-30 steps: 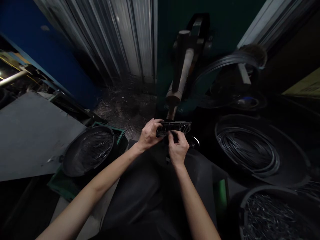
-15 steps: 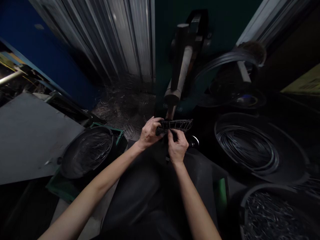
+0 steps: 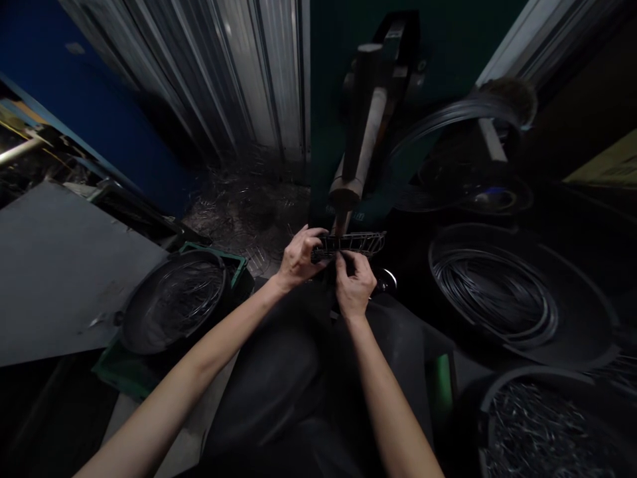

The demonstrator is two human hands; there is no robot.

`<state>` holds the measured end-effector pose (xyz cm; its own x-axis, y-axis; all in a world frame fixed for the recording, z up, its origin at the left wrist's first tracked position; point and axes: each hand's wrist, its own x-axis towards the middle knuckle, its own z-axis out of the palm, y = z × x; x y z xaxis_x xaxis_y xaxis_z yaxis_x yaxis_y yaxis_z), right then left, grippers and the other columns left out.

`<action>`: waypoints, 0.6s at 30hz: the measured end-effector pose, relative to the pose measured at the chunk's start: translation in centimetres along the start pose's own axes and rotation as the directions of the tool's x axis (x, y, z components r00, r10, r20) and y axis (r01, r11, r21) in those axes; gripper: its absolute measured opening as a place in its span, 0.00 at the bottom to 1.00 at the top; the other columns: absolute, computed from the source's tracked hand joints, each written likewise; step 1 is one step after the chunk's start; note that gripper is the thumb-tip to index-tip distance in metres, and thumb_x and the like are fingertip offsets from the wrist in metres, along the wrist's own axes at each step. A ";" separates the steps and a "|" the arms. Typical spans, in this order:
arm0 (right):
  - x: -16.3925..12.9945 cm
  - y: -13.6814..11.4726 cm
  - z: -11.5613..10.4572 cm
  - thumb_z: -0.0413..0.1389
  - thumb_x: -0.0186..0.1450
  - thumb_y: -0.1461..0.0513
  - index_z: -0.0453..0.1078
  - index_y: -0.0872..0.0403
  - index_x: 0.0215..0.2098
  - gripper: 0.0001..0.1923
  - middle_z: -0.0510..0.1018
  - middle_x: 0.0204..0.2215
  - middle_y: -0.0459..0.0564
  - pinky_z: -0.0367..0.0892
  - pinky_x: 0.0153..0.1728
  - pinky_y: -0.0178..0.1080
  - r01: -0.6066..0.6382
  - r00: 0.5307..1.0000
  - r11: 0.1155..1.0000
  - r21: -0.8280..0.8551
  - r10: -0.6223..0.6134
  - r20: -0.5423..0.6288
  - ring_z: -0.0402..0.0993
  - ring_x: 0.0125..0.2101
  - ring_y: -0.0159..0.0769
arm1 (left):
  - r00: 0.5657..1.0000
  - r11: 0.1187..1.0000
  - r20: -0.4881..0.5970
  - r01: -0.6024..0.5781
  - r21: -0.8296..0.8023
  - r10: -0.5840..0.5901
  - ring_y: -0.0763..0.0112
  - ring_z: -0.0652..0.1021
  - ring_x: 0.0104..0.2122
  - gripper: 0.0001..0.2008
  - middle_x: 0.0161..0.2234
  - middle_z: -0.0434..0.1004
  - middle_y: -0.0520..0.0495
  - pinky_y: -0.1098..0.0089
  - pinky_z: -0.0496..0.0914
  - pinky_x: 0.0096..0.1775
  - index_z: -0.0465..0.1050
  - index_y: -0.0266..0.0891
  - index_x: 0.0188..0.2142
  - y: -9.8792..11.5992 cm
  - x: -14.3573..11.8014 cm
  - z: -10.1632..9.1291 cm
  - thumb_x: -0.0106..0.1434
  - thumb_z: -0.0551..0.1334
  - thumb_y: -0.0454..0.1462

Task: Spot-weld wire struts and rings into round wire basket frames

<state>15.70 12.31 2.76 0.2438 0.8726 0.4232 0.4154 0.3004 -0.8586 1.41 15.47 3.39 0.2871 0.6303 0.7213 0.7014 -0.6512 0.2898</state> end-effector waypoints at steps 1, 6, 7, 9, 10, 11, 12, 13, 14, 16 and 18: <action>0.0 0.0 0.0 0.53 0.65 0.51 0.71 0.55 0.35 0.16 0.75 0.32 0.50 0.66 0.39 0.37 0.009 1.000 1.000 0.004 -0.009 -0.001 0.71 0.34 0.35 | 1.000 1.000 -0.011 -0.017 -0.001 0.017 0.67 0.75 0.51 0.15 0.48 0.74 0.41 0.55 0.66 0.58 0.57 0.41 0.40 -0.1 0.0 0.1 0.57 0.61 0.34; -0.2 -0.4 0.1 0.51 0.66 0.52 0.70 0.55 0.37 0.15 0.76 0.33 0.51 0.66 0.40 0.37 0.059 0.998 0.996 -0.060 -0.060 -0.003 0.72 0.34 0.35 | 0.999 0.999 0.005 -0.035 -0.009 0.035 0.67 0.74 0.52 0.14 0.49 0.73 0.41 0.53 0.65 0.58 0.57 0.42 0.40 -0.5 -0.2 0.2 0.58 0.61 0.36; -0.2 -0.4 0.2 0.50 0.66 0.52 0.70 0.55 0.37 0.15 0.76 0.33 0.51 0.66 0.40 0.37 0.067 0.998 0.994 -0.082 -0.067 -0.003 0.72 0.34 0.35 | 0.999 0.999 0.012 -0.035 -0.012 0.035 0.67 0.74 0.52 0.14 0.49 0.73 0.41 0.53 0.65 0.58 0.57 0.42 0.40 -0.5 -0.2 0.2 0.58 0.61 0.36; -0.2 -0.3 0.2 0.48 0.67 0.51 0.69 0.55 0.37 0.16 0.76 0.33 0.52 0.66 0.39 0.37 0.076 0.997 0.990 -0.118 -0.076 0.004 0.72 0.34 0.36 | 0.999 1.000 0.026 -0.026 -0.015 0.026 0.67 0.73 0.52 0.13 0.50 0.73 0.41 0.52 0.64 0.58 0.57 0.42 0.39 -0.5 -0.3 0.2 0.58 0.61 0.35; -0.2 -0.2 0.2 0.48 0.67 0.51 0.69 0.55 0.36 0.17 0.76 0.33 0.52 0.66 0.39 0.38 0.080 0.997 0.988 -0.129 -0.081 0.004 0.72 0.34 0.36 | 0.999 1.000 0.038 -0.020 -0.012 0.021 0.67 0.73 0.53 0.13 0.50 0.73 0.42 0.51 0.64 0.58 0.57 0.42 0.39 -0.5 -0.3 0.2 0.58 0.61 0.36; -0.2 -0.1 0.2 0.47 0.66 0.51 0.69 0.55 0.36 0.17 0.76 0.33 0.53 0.67 0.39 0.38 0.084 0.996 0.987 -0.136 -0.085 0.005 0.72 0.34 0.36 | 0.999 1.000 0.045 -0.013 -0.003 0.013 0.67 0.73 0.53 0.13 0.50 0.73 0.42 0.51 0.64 0.58 0.57 0.42 0.39 -0.5 -0.3 0.2 0.58 0.61 0.36; -0.2 0.1 0.2 0.47 0.66 0.51 0.69 0.55 0.36 0.17 0.76 0.33 0.53 0.67 0.39 0.39 0.086 0.996 0.987 -0.137 -0.086 0.008 0.72 0.34 0.37 | 0.999 1.000 0.041 -0.007 0.009 0.007 0.67 0.73 0.53 0.12 0.50 0.73 0.43 0.51 0.65 0.58 0.57 0.42 0.38 -0.5 -0.3 0.3 0.59 0.61 0.36; -0.2 0.2 0.3 0.47 0.66 0.51 0.69 0.55 0.36 0.17 0.76 0.33 0.53 0.67 0.39 0.39 0.082 0.997 0.988 -0.132 -0.082 0.009 0.72 0.33 0.36 | 0.999 1.000 0.036 -0.010 0.020 0.009 0.67 0.74 0.52 0.11 0.50 0.73 0.43 0.51 0.65 0.58 0.57 0.42 0.38 -0.5 -0.3 0.3 0.60 0.61 0.37; -0.2 0.3 0.4 0.47 0.66 0.51 0.69 0.55 0.37 0.17 0.76 0.33 0.53 0.67 0.39 0.39 0.076 0.997 0.989 -0.124 -0.076 0.008 0.72 0.33 0.36 | 1.000 1.000 0.027 -0.015 0.025 0.015 0.67 0.74 0.52 0.11 0.49 0.73 0.43 0.51 0.66 0.58 0.57 0.42 0.38 -0.5 -0.3 0.4 0.61 0.60 0.38; -0.2 0.4 0.7 0.47 0.66 0.50 0.70 0.55 0.37 0.18 0.76 0.33 0.52 0.68 0.38 0.39 0.064 0.998 0.991 -0.118 -0.064 0.002 0.72 0.33 0.36 | 1.000 1.000 0.017 -0.020 0.022 0.019 0.67 0.74 0.51 0.10 0.49 0.73 0.43 0.52 0.66 0.58 0.58 0.42 0.38 -0.4 -0.1 0.5 0.61 0.60 0.39; -0.2 0.3 0.8 0.48 0.66 0.50 0.70 0.55 0.37 0.18 0.76 0.33 0.52 0.67 0.39 0.39 0.065 0.998 0.991 -0.116 -0.066 -0.003 0.73 0.34 0.36 | 0.999 1.000 0.038 -0.003 0.016 0.002 0.67 0.74 0.52 0.10 0.50 0.73 0.43 0.52 0.64 0.58 0.59 0.42 0.40 -0.2 0.0 0.5 0.61 0.60 0.38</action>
<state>15.04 12.52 2.14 0.2183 0.8498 0.4798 0.5295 0.3098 -0.7897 1.59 15.81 2.99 0.3133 0.6442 0.6978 0.7110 -0.6462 0.2773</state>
